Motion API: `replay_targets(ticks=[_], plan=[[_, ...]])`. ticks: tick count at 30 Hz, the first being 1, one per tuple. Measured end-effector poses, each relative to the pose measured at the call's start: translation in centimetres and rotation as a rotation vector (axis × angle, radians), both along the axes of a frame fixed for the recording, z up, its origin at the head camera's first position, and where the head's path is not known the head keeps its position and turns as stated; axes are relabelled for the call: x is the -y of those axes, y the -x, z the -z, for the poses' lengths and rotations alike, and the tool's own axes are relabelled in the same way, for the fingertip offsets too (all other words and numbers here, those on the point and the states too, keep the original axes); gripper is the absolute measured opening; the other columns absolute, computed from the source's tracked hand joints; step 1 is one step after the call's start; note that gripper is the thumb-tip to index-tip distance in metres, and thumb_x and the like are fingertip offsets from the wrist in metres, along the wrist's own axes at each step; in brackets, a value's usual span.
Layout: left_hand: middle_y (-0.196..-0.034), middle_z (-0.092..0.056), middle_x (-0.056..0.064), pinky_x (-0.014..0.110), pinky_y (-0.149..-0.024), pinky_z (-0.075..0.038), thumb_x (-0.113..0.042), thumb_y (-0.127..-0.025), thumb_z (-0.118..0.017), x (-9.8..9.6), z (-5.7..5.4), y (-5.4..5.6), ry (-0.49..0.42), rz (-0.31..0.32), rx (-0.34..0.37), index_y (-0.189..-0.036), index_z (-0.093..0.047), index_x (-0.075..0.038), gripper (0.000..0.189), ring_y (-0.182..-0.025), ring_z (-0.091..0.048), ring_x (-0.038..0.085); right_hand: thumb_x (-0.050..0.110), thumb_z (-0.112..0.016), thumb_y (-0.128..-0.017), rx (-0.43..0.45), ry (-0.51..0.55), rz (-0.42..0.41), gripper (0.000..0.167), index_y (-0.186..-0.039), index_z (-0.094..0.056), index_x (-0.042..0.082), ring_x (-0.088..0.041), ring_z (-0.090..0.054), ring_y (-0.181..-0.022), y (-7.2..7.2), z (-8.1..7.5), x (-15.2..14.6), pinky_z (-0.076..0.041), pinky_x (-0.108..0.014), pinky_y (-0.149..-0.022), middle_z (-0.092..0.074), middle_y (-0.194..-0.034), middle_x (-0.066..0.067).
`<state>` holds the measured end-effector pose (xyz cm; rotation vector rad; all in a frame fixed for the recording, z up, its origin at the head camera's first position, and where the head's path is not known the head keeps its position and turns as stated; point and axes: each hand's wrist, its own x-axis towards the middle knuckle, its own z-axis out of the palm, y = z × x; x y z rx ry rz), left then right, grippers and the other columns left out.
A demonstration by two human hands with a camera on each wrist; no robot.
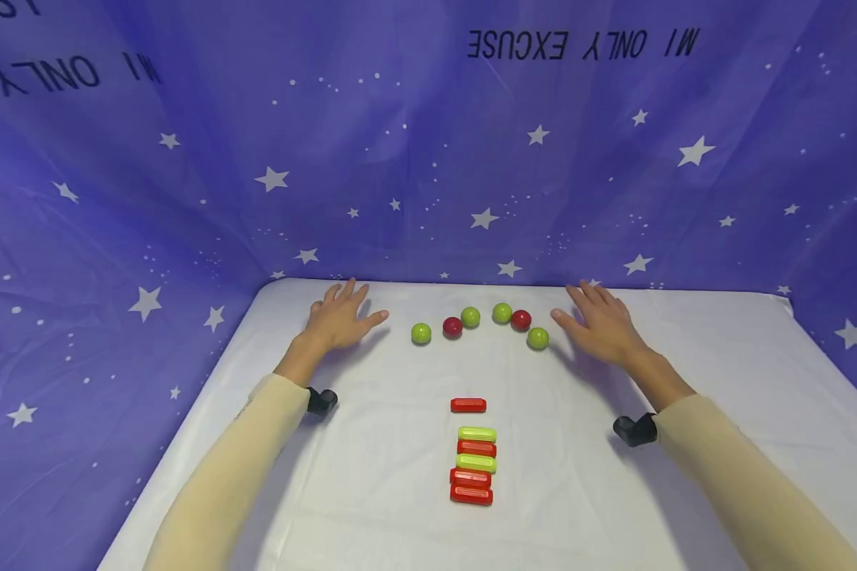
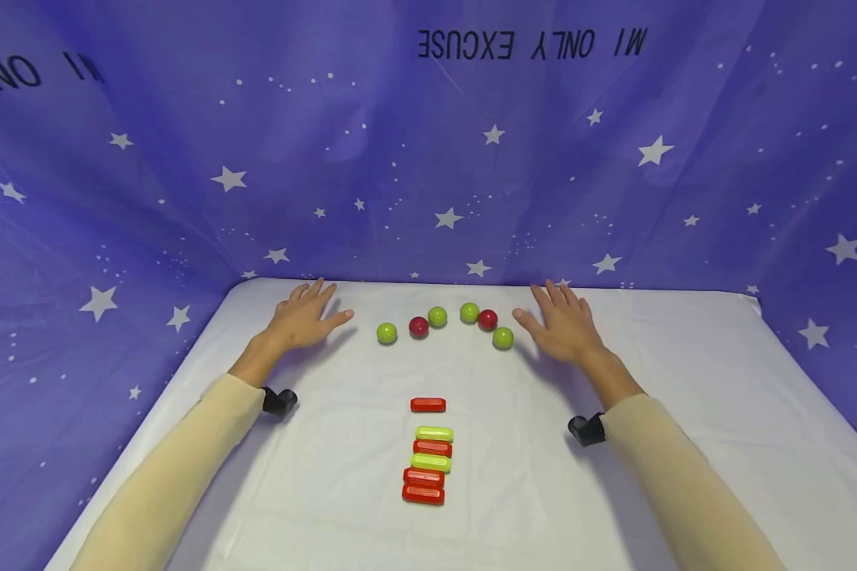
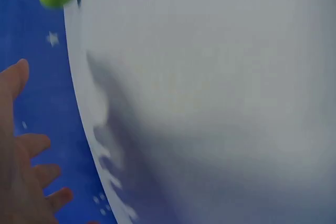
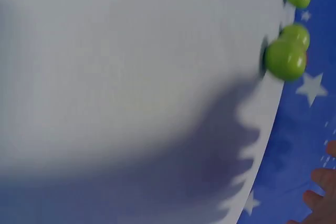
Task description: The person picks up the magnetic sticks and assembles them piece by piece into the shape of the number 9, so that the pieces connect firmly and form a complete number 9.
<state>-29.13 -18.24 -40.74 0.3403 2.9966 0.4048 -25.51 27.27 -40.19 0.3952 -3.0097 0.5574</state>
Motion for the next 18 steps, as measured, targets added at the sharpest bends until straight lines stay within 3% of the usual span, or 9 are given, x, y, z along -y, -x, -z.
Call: replay_targets(ticks=[4, 8, 12, 18], plan=[[-0.162, -0.017, 0.015, 0.067, -0.105, -0.021, -0.070, -0.095, -0.039, -1.5, 0.3, -1.3, -0.072, 0.038, -0.048, -0.157, -0.027, -0.012, 0.085, -0.143, -0.020, 0.041, 0.045, -0.051, -0.101, -0.091, 0.098, -0.069, 0.068, -0.144, -0.041, -0.006, -0.049, -0.029, -0.136, -0.8, 0.5, 1.1, -0.018, -0.062, -0.109, -0.040, -0.145, -0.030], [-0.159, -0.027, 0.014, 0.062, -0.105, -0.027, -0.065, -0.095, -0.045, -3.3, 0.4, -3.1, -0.146, 0.101, -0.093, -0.155, -0.031, -0.011, 0.082, -0.138, -0.030, 0.040, 0.034, -0.062, -0.097, -0.099, 0.196, -0.103, 0.059, -0.139, -0.049, -0.006, -0.046, -0.040, -0.131, -1.5, 1.2, 2.2, -0.025, -0.059, -0.108, -0.051, -0.138, -0.027], [-0.151, -0.040, 0.013, 0.056, -0.104, -0.035, -0.062, -0.094, -0.052, -5.5, 0.3, -5.4, -0.200, 0.156, -0.109, -0.152, -0.038, -0.011, 0.078, -0.135, -0.040, 0.036, 0.029, -0.068, -0.094, -0.069, 0.242, -0.102, 0.056, -0.136, -0.053, -0.005, -0.046, -0.044, -0.128, -2.2, 1.6, 2.9, -0.028, -0.058, -0.107, -0.054, -0.135, -0.026], [-0.126, -0.064, 0.004, 0.047, -0.095, -0.046, -0.061, -0.090, -0.059, -9.1, 0.0, -9.4, -0.224, 0.232, -0.083, -0.140, -0.054, -0.013, 0.070, -0.118, -0.059, 0.026, 0.025, -0.070, -0.092, -0.056, 0.246, -0.111, 0.051, -0.131, -0.057, -0.005, -0.045, -0.047, -0.126, -2.7, 2.1, 3.3, -0.030, -0.058, -0.106, -0.057, -0.131, -0.026]])
